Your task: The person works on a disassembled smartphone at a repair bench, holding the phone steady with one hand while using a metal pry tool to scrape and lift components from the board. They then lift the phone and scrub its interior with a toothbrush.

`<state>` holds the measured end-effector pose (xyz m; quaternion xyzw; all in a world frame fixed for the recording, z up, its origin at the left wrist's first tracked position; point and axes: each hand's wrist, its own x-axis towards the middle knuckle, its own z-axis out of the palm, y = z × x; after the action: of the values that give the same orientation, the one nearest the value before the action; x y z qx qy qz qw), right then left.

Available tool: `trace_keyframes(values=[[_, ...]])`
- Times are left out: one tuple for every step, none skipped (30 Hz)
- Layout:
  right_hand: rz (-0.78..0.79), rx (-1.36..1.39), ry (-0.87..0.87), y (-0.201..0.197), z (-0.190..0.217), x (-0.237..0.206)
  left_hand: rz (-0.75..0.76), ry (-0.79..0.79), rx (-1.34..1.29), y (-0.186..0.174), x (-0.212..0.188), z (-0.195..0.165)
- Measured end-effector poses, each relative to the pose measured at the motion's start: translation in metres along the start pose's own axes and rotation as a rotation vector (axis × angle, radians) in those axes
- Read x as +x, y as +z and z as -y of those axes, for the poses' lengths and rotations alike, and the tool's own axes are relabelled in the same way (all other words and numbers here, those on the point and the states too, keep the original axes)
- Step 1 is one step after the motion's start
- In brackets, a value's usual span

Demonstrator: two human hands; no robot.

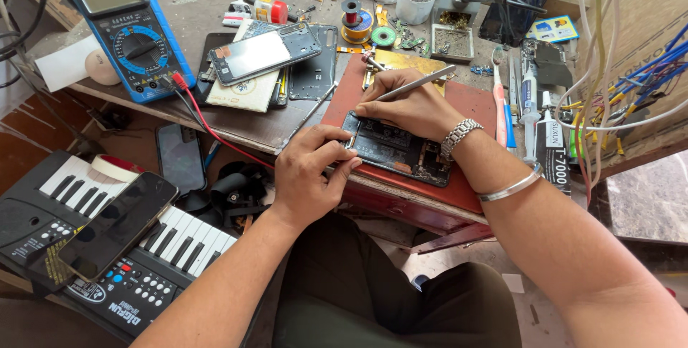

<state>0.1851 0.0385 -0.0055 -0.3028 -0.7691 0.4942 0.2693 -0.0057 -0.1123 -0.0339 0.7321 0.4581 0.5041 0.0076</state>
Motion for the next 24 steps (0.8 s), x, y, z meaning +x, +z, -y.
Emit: trace_keyframes(values=[[0.004,0.009,0.007,0.000,0.000,0.000,-0.006,0.001,-0.002,0.000,0.000,0.000],[0.008,0.019,0.015,0.001,-0.001,0.001,-0.011,0.002,-0.004,0.000,0.000,0.000],[0.003,0.011,-0.017,0.002,-0.003,0.002,-0.014,0.004,-0.007,0.000,-0.001,0.000],[-0.005,0.002,-0.047,0.003,-0.004,0.003,-0.013,0.006,0.003,0.000,-0.001,0.001],[-0.015,-0.009,-0.075,0.003,-0.006,0.003,-0.012,0.010,0.008,-0.001,-0.001,0.001],[-0.028,-0.010,-0.054,0.003,-0.008,0.004,-0.012,0.014,0.013,0.000,-0.001,0.001],[-0.037,-0.008,-0.037,0.003,-0.009,0.005,-0.007,0.010,0.005,0.001,0.000,0.001],[-0.044,-0.004,-0.023,0.004,-0.011,0.006,-0.003,0.006,0.002,0.000,-0.001,0.001],[-0.057,-0.029,-0.018,0.004,-0.011,0.007,-0.001,0.001,0.000,0.000,0.000,0.001],[-0.071,-0.053,-0.014,0.003,-0.012,0.007,-0.003,0.002,0.002,-0.001,0.000,0.001],[-0.086,-0.079,-0.008,0.001,-0.012,0.007,-0.006,0.002,0.000,-0.002,0.000,0.000],[-0.057,-0.033,-0.027,-0.001,-0.011,0.006,-0.010,0.002,-0.004,-0.001,0.000,0.000],[-0.030,0.013,-0.046,-0.003,-0.009,0.005,-0.008,-0.001,-0.005,-0.001,0.000,-0.001],[-0.002,0.058,-0.065,-0.005,-0.008,0.004,-0.006,-0.005,-0.006,-0.001,0.000,-0.001],[-0.011,0.038,-0.054,-0.005,-0.006,0.004,-0.003,-0.009,-0.008,-0.001,0.000,-0.001],[-0.019,0.018,-0.042,-0.004,-0.005,0.003,-0.008,-0.005,-0.007,-0.001,0.001,-0.001],[-0.027,0.001,-0.029,-0.003,-0.004,0.003,-0.010,-0.002,-0.006,-0.001,0.000,-0.001],[-0.026,-0.028,-0.045,-0.001,-0.003,0.002,-0.012,-0.001,-0.006,0.000,0.000,-0.001],[-0.027,-0.056,-0.060,0.000,-0.002,0.003,-0.011,0.000,-0.001,-0.001,-0.001,-0.001],[-0.029,-0.086,-0.073,0.000,-0.001,0.003,-0.010,0.002,0.000,-0.001,-0.001,-0.001],[-0.028,-0.077,-0.045,0.001,-0.001,0.003,-0.011,0.004,0.001,-0.001,-0.001,-0.001],[-0.029,-0.070,-0.019,0.001,-0.001,0.003,-0.011,0.007,0.002,0.000,0.000,-0.001],[-0.030,-0.063,0.004,0.000,-0.001,0.004,-0.013,0.011,0.005,0.000,0.000,-0.001],[-0.025,-0.066,-0.008,-0.001,-0.002,0.004,-0.013,0.015,0.011,0.000,0.001,-0.001]])
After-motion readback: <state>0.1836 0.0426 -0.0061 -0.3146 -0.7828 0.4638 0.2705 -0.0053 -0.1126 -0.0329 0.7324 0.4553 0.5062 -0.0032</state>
